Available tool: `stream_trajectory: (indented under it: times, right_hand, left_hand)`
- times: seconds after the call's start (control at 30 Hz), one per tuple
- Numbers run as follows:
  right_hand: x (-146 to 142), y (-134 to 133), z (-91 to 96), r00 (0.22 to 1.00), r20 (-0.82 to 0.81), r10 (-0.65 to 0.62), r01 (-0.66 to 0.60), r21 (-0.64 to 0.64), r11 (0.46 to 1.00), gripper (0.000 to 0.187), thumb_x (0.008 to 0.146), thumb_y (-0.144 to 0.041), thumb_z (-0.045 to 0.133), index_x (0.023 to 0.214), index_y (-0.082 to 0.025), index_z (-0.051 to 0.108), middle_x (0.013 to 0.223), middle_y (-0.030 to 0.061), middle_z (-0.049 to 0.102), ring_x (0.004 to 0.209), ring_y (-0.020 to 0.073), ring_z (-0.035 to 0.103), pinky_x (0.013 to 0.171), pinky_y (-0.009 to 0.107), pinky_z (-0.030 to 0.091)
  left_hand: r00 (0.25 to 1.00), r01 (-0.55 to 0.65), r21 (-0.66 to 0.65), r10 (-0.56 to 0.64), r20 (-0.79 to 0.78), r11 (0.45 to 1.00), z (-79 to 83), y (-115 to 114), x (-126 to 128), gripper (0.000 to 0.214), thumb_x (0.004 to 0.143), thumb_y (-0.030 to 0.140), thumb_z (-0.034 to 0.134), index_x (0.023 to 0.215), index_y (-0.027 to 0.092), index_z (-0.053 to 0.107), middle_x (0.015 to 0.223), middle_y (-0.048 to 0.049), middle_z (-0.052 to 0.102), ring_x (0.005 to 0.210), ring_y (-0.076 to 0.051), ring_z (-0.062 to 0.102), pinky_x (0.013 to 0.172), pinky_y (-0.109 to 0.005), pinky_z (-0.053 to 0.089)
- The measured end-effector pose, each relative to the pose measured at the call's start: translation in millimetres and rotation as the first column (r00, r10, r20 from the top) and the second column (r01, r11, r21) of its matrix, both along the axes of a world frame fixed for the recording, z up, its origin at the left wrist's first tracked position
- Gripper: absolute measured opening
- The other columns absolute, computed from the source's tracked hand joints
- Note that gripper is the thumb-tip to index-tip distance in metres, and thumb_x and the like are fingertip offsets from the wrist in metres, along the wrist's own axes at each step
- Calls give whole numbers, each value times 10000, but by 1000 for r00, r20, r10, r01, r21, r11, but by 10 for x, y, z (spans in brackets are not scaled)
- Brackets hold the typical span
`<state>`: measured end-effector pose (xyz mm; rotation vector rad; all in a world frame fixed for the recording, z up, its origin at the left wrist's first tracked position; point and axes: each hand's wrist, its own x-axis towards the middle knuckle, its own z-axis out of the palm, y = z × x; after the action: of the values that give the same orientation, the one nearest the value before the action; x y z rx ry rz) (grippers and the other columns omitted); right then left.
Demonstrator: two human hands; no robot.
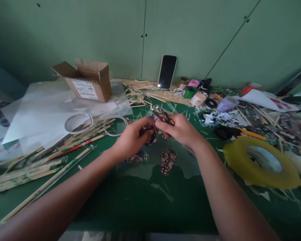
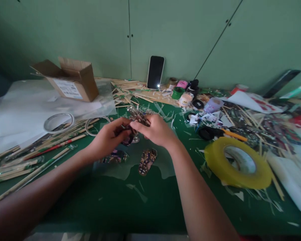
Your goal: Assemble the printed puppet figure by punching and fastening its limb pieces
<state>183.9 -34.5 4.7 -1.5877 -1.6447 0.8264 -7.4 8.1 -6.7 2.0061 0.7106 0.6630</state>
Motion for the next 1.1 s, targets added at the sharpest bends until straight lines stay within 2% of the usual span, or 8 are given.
stream_trajectory:
  times: [0.1, 0.23, 0.37, 0.47, 0.57, 0.7, 0.93, 1.1]
  right_hand:
    - [-42, 1, -30, 997, -75, 5, -5, -7, 1000, 295, 819, -477, 662, 707, -224, 561, 552, -21, 536, 529, 153, 520, 531, 299, 377]
    - [-131, 28, -89, 954, -296, -40, 46, 14, 999, 290, 825, -485, 650, 746, -223, 555, 544, -36, 535, 491, 138, 520, 512, 295, 430]
    - [-229, 30, -91, 872, -481, -90, 121, 33, 992, 289, 807, -483, 661, 754, -231, 529, 558, -50, 527, 466, 127, 525, 489, 290, 460]
    - [-280, 15, -67, 859, -503, -99, 119, 8, 993, 285, 801, -483, 644, 750, -241, 503, 559, -55, 521, 460, 127, 524, 484, 290, 454]
    - [-301, -8, -45, 915, -394, -93, 120, 46, 992, 346, 845, -532, 573, 685, -241, 475, 551, -39, 515, 475, 131, 517, 500, 293, 424]
    - [-331, -34, -36, 985, -25, -168, 170, 134, 976, 373, 860, -497, 576, 624, -239, 449, 518, -27, 466, 486, 138, 467, 488, 296, 312]
    - [-403, -64, -28, 987, 132, -94, 74, 147, 986, 332, 889, -471, 548, 669, -225, 510, 518, -13, 517, 455, 137, 464, 454, 277, 263]
    - [-398, -67, -23, 965, 227, -133, 95, 168, 981, 329, 884, -454, 554, 656, -220, 515, 508, -9, 517, 453, 140, 480, 445, 269, 246]
  left_hand:
    - [988, -52, -150, 72, 134, 987, 32, 28, -1, 331, 827, 215, 631, 1134, 213, 508, 869, -10, 653, 648, -116, 599, 585, -235, 462]
    - [922, -164, -311, 257, 290, 936, 74, 47, -5, 392, 767, 287, 741, 1066, 218, 498, 773, 17, 628, 571, -95, 559, 520, -216, 453]
    - [959, -39, -382, 142, 244, 923, 86, 39, -12, 238, 818, 378, 687, 840, 175, 564, 621, 17, 574, 497, -96, 532, 485, -234, 446]
    - [980, -34, -318, 94, 176, 948, 83, 11, -14, 302, 873, 376, 600, 661, 163, 573, 556, -4, 561, 487, -97, 521, 499, -242, 433]
    - [944, -195, -221, 244, 222, 956, 95, 1, -24, 334, 867, 336, 592, 577, 178, 539, 507, 6, 528, 476, -97, 495, 496, -243, 417]
    - [844, -355, -247, 423, 331, 902, 110, 62, -58, 315, 832, 282, 591, 540, 187, 521, 482, 19, 521, 447, -93, 487, 469, -237, 412]
    - [864, -318, -215, 376, 335, 923, 93, 110, -72, 334, 834, 290, 551, 521, 176, 567, 464, 1, 566, 435, -108, 530, 473, -239, 444]
    - [848, -477, -49, 475, 234, 877, 124, 74, -73, 334, 787, 270, 538, 465, 183, 517, 440, -9, 549, 430, -112, 515, 443, -237, 398]
